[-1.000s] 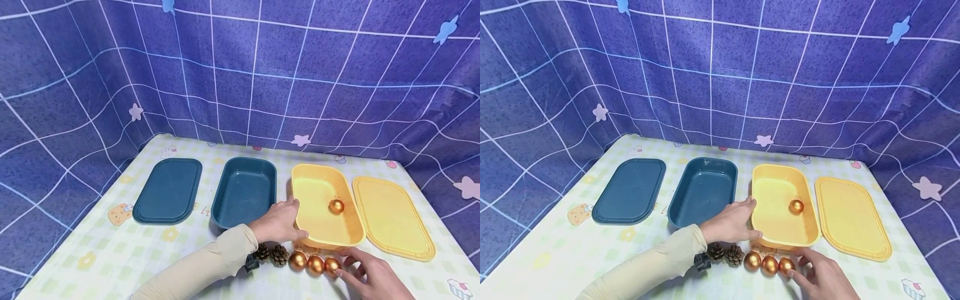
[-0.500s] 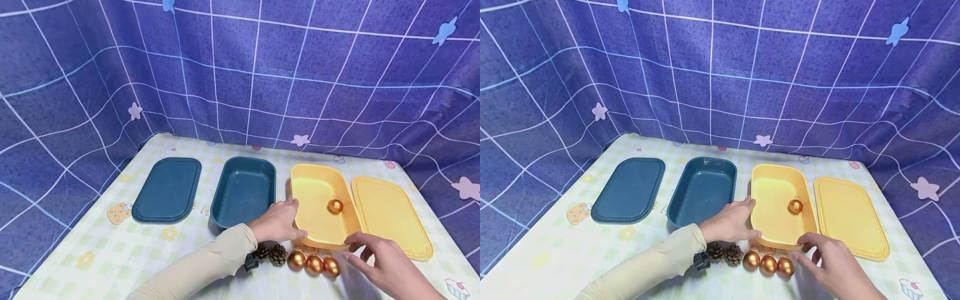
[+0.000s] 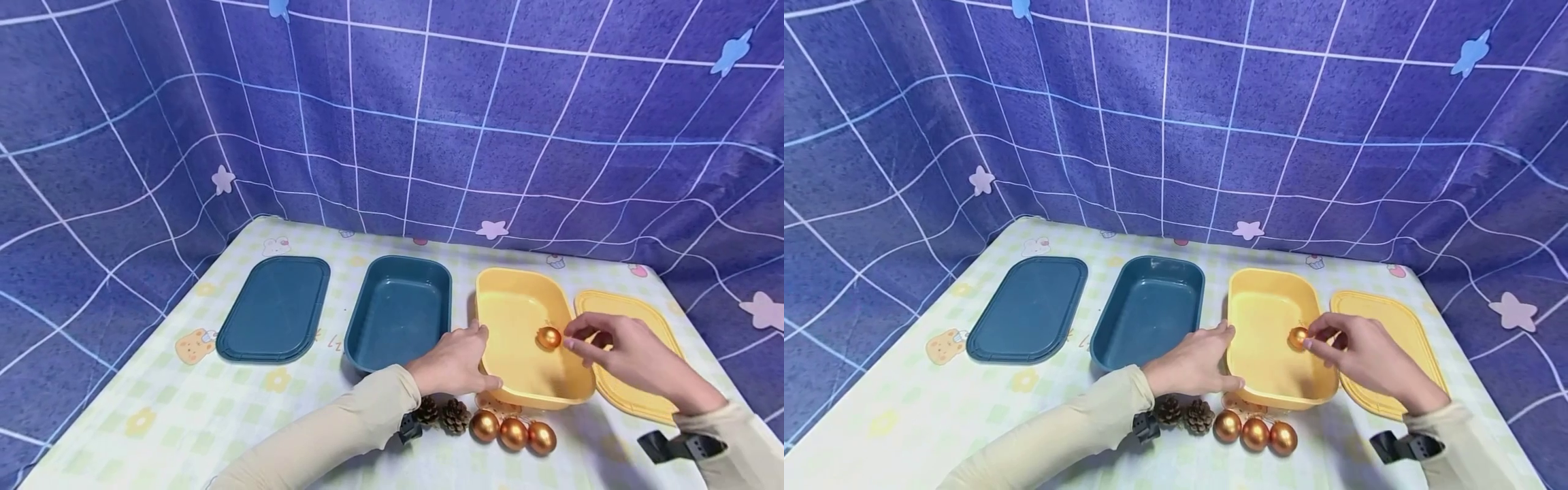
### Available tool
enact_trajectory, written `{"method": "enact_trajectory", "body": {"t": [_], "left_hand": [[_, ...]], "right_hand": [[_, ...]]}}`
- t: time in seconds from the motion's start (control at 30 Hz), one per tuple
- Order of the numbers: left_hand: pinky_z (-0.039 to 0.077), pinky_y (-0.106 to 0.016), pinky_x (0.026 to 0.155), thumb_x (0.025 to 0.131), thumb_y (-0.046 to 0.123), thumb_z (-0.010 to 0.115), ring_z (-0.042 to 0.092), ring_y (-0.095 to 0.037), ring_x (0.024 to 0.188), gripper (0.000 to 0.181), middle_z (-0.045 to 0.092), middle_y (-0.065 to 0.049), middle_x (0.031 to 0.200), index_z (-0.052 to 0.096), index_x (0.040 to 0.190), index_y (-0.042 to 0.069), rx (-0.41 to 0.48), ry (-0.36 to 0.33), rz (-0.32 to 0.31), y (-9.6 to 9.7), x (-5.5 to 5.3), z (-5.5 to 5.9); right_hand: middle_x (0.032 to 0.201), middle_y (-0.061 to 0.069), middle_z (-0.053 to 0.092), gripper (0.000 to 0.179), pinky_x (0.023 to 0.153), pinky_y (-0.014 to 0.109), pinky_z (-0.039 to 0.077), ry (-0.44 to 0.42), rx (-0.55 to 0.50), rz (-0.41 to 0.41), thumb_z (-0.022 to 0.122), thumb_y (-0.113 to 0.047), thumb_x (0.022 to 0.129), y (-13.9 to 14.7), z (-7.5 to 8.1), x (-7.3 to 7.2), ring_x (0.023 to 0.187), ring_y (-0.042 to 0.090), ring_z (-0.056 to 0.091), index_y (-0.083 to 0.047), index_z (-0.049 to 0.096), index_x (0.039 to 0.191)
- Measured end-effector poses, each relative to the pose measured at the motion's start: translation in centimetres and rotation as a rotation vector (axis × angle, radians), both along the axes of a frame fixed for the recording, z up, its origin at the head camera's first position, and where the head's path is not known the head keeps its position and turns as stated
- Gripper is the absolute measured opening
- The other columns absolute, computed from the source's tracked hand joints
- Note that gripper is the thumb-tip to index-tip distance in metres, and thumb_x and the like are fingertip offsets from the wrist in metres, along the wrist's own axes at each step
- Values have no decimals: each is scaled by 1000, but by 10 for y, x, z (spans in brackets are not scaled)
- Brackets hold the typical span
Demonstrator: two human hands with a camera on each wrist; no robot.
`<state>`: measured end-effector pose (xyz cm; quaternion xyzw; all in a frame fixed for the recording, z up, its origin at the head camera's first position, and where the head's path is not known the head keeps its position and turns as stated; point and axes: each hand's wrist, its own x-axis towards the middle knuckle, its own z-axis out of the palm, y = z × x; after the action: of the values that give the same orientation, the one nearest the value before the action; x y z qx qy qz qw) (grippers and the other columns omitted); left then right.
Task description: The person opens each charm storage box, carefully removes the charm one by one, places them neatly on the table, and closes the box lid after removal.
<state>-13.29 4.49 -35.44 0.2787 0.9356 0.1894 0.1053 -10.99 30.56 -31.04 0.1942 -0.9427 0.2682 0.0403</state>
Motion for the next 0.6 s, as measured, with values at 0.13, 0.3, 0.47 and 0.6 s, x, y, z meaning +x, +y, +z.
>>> {"method": "enact_trajectory", "body": {"t": [0.13,0.3,0.47,0.6], "left_hand": [[50,-30,110,88,46,74,55,-24,135,83,37,-14,162,41,152,5,0,4,2,0,0,0],[52,-30,107,87,46,75,59,-24,131,81,40,-14,160,45,149,5,5,18,1,0,0,0],[51,-31,109,87,46,75,58,-26,133,80,38,-17,161,45,149,5,0,22,4,0,0,0],[52,-31,107,87,46,75,58,-26,132,80,37,-18,161,45,149,5,-3,17,8,0,0,0]], "right_hand": [[81,-4,72,5,54,21,51,-42,-6,17,69,-14,94,-4,7,-14,59,3,63,-13,72,98],[85,1,72,11,57,21,53,-105,23,19,70,-16,94,-12,10,-30,61,4,64,-7,70,100],[84,3,70,18,55,21,52,-155,101,52,72,-14,91,-14,6,-45,58,7,62,-2,67,104],[85,5,69,23,52,23,52,-194,167,82,74,-12,88,-14,-1,-56,55,10,62,1,65,106]]}}
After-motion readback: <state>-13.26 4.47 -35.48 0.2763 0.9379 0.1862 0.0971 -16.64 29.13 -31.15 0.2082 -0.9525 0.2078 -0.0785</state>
